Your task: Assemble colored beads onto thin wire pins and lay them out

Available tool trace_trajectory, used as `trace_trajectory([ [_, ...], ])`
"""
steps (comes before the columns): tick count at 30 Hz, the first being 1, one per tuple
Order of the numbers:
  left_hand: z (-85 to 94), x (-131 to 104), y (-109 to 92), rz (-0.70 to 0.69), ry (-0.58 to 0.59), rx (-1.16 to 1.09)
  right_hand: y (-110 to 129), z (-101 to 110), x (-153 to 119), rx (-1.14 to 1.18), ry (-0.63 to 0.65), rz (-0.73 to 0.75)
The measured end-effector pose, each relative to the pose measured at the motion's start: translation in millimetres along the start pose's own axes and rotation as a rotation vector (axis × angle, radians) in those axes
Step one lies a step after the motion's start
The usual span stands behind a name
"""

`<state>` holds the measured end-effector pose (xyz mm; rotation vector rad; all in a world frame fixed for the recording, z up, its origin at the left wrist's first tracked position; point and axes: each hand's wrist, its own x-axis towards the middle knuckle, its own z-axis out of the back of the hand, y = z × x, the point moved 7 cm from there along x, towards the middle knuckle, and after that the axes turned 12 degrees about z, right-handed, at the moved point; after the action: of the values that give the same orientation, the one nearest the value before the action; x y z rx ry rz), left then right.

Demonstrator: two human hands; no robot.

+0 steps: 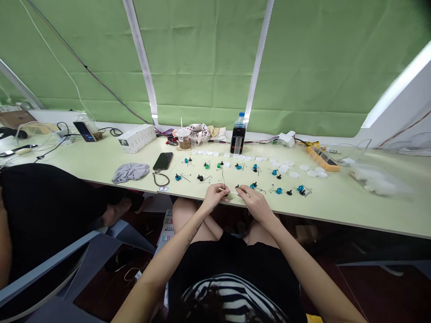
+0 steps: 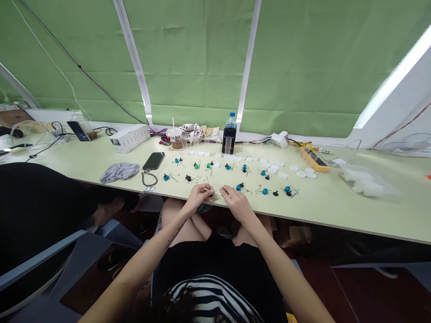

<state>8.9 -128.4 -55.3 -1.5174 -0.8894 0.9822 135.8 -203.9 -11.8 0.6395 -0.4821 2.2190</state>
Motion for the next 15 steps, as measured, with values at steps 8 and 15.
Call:
trace_trajectory([
  [8, -0.8, 0, 0, -0.001, 0.007, -0.002, -3, -5, -3, -0.021, 0.032, -0.019],
  [15, -2.0, -3, -3, 0.009, 0.016, 0.000, -11, -7, -4, 0.339, -0.121, -0.239],
])
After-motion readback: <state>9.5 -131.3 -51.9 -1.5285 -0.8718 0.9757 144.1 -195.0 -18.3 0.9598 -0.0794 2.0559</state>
